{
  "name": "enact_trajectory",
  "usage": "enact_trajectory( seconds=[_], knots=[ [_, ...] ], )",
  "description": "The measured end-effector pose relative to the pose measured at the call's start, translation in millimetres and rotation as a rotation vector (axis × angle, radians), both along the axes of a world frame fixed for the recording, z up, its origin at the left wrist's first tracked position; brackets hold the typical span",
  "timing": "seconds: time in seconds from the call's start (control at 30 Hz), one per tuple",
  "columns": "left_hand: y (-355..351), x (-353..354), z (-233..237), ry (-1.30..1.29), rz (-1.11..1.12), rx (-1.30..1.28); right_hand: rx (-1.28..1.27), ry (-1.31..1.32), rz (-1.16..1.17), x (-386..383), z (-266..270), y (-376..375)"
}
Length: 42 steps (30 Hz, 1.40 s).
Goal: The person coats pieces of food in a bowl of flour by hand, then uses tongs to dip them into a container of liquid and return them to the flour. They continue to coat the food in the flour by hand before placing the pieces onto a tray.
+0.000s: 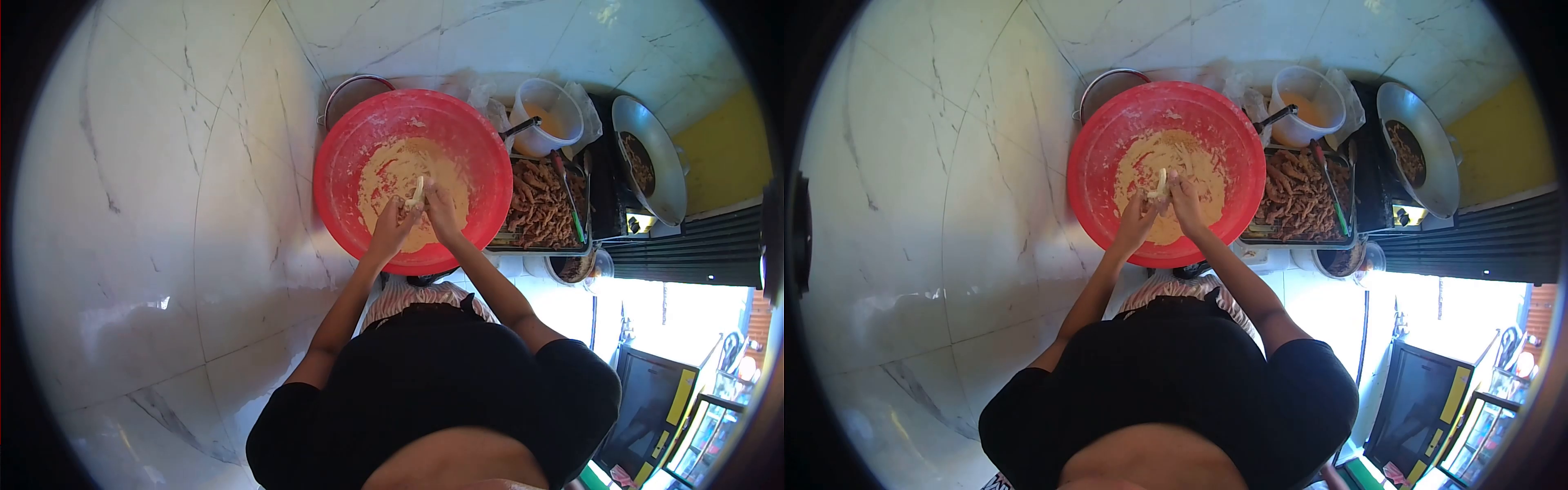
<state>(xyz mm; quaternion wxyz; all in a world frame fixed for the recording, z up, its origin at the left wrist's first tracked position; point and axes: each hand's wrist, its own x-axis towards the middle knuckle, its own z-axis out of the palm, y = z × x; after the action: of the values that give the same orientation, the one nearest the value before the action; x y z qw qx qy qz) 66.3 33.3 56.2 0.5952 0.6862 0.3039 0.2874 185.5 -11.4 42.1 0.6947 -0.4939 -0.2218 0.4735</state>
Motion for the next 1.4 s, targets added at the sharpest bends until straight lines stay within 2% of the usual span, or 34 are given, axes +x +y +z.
enact_trajectory(
  seconds=[0.03, 0.1, 0.33, 0.4, 0.43, 0.5, 0.53, 0.6, 0.7, 0.83, 0.9, 0.97, 1.07, 1.17, 1.27, 1.33, 1.4],
  knots=[
    [1.1, -0.8, -0.5, 0.07, 0.011, 0.022, 0.0, 0.001, 0.001, 0.7, -2.0, -1.1],
    [1.2, -1.1, 2.2, 0.14, 0.022, 0.046, -0.082, -0.2, 0.03, 1.9, -2.8, -3.0],
    [2.1, -1.2, -3.3, 0.117, 0.092, 0.103, -0.018, -0.043, 0.066, -0.8, 10.7, -6.8],
    [3.8, -2.0, -8.3, 0.073, 0.099, 0.093, -0.107, -0.247, 0.125, 2.6, 11.2, -8.8],
    [4.3, -3.1, -9.0, 0.05, 0.098, 0.069, -0.107, -0.246, 0.124, 0.6, 12.6, -9.9],
    [5.7, -5.1, -11.8, 0.026, 0.098, 0.045, -0.173, -0.507, 0.068, -4.3, 16.9, -12.6],
    [6.6, -6.1, -14.0, 0.015, 0.109, 0.027, -0.172, -0.507, 0.07, -1.6, 17.8, -14.3],
    [7.6, -7.5, -13.8, 0.002, 0.121, 0.009, -0.305, -0.59, 0.284, 8.0, 18.6, -19.3],
    [7.2, -9.0, -8.4, -0.067, 0.07, -0.082, -0.205, -0.547, 0.244, 9.3, 7.9, -19.7],
    [7.1, -7.6, -10.8, -0.117, 0.114, -0.128, -0.298, -0.59, 0.335, 15.3, 14.3, -20.4],
    [7.4, -7.7, -10.7, -0.119, 0.132, -0.133, -0.184, -0.415, 0.386, 15.7, 16.2, -20.5],
    [6.5, -6.4, -6.8, -0.175, 0.137, -0.208, -0.151, -0.409, 0.389, 15.5, 5.0, -18.6],
    [11.0, -9.6, -20.2, -0.168, 0.107, -0.241, -0.113, -0.408, 0.387, 14.1, 0.0, -19.0],
    [0.8, -7.1, 4.2, -0.091, 0.146, -0.139, -0.105, -0.412, 0.379, 9.3, 9.9, -20.6],
    [3.9, -5.3, -16.0, -0.045, 0.057, -0.122, -0.108, -0.436, 0.396, 8.0, 7.3, -19.0],
    [-1.7, -1.7, -13.0, -0.07, 0.049, -0.165, -0.112, -0.461, 0.414, 6.9, 8.7, -18.2],
    [-6.9, 0.8, -8.8, -0.095, 0.044, -0.209, -0.119, -0.372, 0.422, 4.8, 10.9, -18.6]
  ],
)
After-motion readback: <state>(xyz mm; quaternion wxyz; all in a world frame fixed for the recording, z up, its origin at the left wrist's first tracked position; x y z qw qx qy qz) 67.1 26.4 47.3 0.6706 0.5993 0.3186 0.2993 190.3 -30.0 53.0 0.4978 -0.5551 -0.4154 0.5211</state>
